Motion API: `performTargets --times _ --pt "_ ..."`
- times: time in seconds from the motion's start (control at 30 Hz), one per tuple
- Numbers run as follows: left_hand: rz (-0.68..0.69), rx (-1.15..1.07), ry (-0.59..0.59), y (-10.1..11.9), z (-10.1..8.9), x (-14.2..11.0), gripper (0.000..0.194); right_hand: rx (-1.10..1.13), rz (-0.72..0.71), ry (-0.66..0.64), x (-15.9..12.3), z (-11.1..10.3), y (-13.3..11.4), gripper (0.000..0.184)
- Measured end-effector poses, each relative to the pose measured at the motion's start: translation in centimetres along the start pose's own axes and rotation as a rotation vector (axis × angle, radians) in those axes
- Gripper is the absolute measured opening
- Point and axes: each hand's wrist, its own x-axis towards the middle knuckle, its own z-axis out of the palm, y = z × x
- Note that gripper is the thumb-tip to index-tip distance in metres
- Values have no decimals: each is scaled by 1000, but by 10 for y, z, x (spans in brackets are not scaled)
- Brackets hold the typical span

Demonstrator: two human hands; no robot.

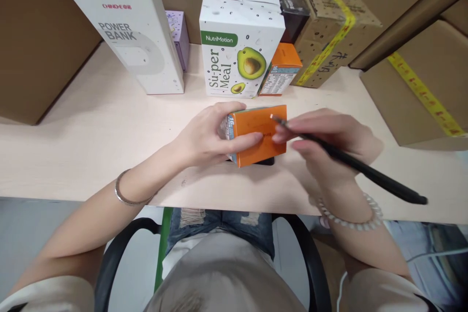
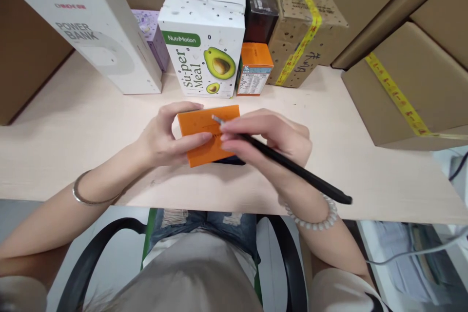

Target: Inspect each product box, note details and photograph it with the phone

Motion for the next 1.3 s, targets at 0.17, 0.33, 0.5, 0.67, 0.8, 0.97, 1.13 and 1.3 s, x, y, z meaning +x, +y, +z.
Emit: performTargets --times 0.17,0.33,0.5,0.67,0.8,0.97,1.13,1.3 --pt "-25 43 49 18 15 0 60 1 -33 32 0 10 4 11" --pt "-5 114 15 19 15 -2 62 77 -52 -63 6 9 9 24" --pt "40 202 39 23 14 -6 60 66 29 -88 5 6 0 25" --pt "-54 260 -18 30 12 -5 61 58 -9 -100 6 6 2 26" --pt "-56 274 -30 31 10 -3 61 126 -16 -72 6 7 6 26" --pt "42 267 9 28 12 -4 55 76 22 -130 5 6 0 27" --pt "19 291 -5 25 13 -7 59 106 -7 -69 5 7 1 26" --pt "46 292 7 20 12 -9 60 81 77 -122 4 7 0 27"
